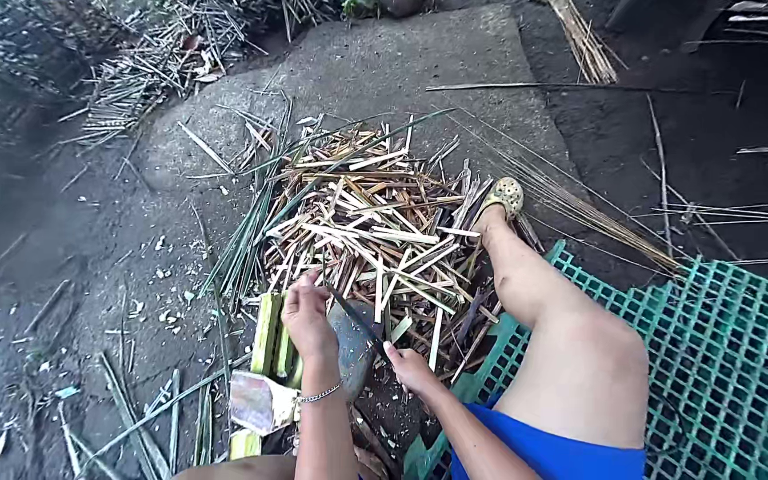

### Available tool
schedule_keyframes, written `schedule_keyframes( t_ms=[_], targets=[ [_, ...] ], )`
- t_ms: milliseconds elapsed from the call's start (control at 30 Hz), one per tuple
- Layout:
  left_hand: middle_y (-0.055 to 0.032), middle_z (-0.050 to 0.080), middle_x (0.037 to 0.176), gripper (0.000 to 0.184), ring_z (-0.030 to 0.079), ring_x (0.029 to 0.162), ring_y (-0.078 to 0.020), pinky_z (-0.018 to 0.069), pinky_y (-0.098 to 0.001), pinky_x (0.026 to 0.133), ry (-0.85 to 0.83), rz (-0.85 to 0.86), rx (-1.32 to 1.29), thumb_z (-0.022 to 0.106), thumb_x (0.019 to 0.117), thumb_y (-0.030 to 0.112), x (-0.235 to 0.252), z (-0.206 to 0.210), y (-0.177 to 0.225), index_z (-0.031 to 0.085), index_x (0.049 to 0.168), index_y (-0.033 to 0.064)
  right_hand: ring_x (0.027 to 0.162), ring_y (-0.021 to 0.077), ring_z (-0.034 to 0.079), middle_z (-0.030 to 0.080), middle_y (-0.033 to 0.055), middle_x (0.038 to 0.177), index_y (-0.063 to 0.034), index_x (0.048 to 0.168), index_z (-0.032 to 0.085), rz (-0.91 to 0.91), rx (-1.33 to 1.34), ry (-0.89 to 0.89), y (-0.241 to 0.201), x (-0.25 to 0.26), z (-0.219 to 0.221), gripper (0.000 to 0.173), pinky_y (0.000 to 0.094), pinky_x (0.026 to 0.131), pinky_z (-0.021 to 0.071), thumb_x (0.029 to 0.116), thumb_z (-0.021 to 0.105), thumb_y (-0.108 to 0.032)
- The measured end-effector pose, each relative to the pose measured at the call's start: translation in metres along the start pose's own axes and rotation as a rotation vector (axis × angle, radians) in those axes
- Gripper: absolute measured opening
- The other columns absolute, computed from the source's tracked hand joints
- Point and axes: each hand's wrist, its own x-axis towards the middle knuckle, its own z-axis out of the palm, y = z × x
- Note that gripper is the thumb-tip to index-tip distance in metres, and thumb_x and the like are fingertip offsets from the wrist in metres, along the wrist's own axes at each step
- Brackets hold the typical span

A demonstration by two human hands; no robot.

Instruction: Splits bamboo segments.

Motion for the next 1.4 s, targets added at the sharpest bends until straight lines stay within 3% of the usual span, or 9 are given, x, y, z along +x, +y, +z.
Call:
schedule_keyframes(
  t_ms=[100,200,333,800,967,1033,1167,1333,1400],
  targets=[
    [-0.0012,0.059,0.077,0.038,0.058,0.072,-0.0074,0.0511,-0.0263,0.075,0.14,-0.145,0.192,0.032,0.1124,0.02,0.012,-0.012,-0.022,0.059,0.095,-0.001,0.047,0.0114,0.046,0.047,-0.0003,0.061,-0.0028,0.095,0.058,-0.04,0.312,0.013,-0.002,-0.024,-0.002,0.061,0.0286,0.048,0.0439,0.1103,0.027,-0.054],
    [-0.025,0.062,0.127,0.036,0.062,0.113,-0.0272,0.0493,-0.0407,0.1,-0.222,-0.267,0.541,0.046,0.107,0.01,0.016,-0.016,-0.076,0.051,0.137,-0.01,0.042,0.008,0.043,0.044,-0.0029,0.055,-0.0054,0.092,0.054,-0.148,0.604,0.127,-0.014,-0.063,-0.027,0.059,0.0248,0.042,0.0421,0.1117,0.021,-0.05],
    [-0.0253,0.054,0.145,0.063,0.052,0.134,-0.0419,0.0399,-0.0602,0.112,-0.687,-0.384,1.129,0.058,0.1025,0.023,0.012,0.008,-0.138,0.034,0.159,0.0064,0.039,0.0033,0.044,0.046,-0.0066,0.053,-0.0116,0.092,0.051,-0.394,0.866,0.284,-0.018,-0.115,-0.094,0.065,0.0196,0.039,0.0425,0.1073,0.01,-0.059],
    [-0.0166,0.037,0.161,0.054,0.02,0.154,-0.0403,0.0001,-0.0767,0.116,-0.862,-0.291,1.692,0.064,0.0972,0.04,-0.004,0.042,-0.184,0.06,0.141,0.0085,0.036,0.0054,0.046,0.046,-0.0061,0.048,-0.0172,0.071,0.057,-0.663,1.161,0.239,0.022,-0.141,-0.17,0.079,0.0231,0.034,0.0428,0.1016,0.007,-0.07],
    [-0.0172,0.06,0.14,0.043,0.051,0.137,-0.0325,0.0236,-0.0599,0.12,-0.822,-0.397,1.448,0.057,0.1022,0.032,-0.016,0.059,-0.176,0.062,0.135,0.0055,0.038,0.003,0.05,0.048,-0.0081,0.05,-0.0204,0.072,0.06,-0.536,1.106,0.113,0.027,-0.134,-0.168,0.073,0.0203,0.037,0.0458,0.0931,0.028,-0.082],
    [-0.0223,0.068,0.12,0.042,0.066,0.112,-0.0349,0.05,-0.055,0.1,-0.752,-0.522,1.148,0.064,0.0993,0.025,-0.011,0.06,-0.169,0.06,0.133,0.001,0.037,0.0023,0.048,0.047,-0.0088,0.05,-0.0208,0.07,0.059,-0.505,1.124,0.11,0.027,-0.134,-0.166,0.072,0.0195,0.036,0.0447,0.094,0.028,-0.081],
    [-0.0224,0.069,0.103,0.058,0.068,0.082,-0.0261,0.0564,-0.0422,0.078,-0.54,-0.607,0.577,0.07,0.0962,0.012,0.003,0.069,-0.149,0.043,0.146,-0.0001,0.038,0.0034,0.049,0.047,-0.0079,0.049,-0.0191,0.072,0.059,-0.538,1.124,0.113,0.025,-0.134,-0.168,0.075,0.0204,0.037,0.0457,0.0973,0.02,-0.078],
    [-0.0108,0.038,0.162,0.076,0.042,0.145,-0.0282,0.0366,-0.0537,0.116,-0.762,-0.59,0.365,0.026,0.1055,0.062,0.017,0.067,-0.136,-0.01,0.164,0.0287,0.037,0.0042,0.048,0.047,-0.0067,0.049,-0.0188,0.071,0.057,-0.525,1.164,0.14,0.024,-0.134,-0.166,0.078,0.0211,0.036,0.0451,0.0982,0.012,-0.076],
    [-0.0211,0.042,0.157,0.075,0.043,0.143,-0.0354,0.0365,-0.0569,0.114,-0.771,-0.53,0.534,0.029,0.1076,0.055,0.004,0.054,-0.156,0.009,0.164,0.0089,0.037,0.0046,0.049,0.048,-0.0068,0.049,-0.0189,0.071,0.057,-0.529,1.164,0.127,0.027,-0.133,-0.166,0.077,0.0212,0.037,0.046,0.0975,0.015,-0.078]
  ],
)
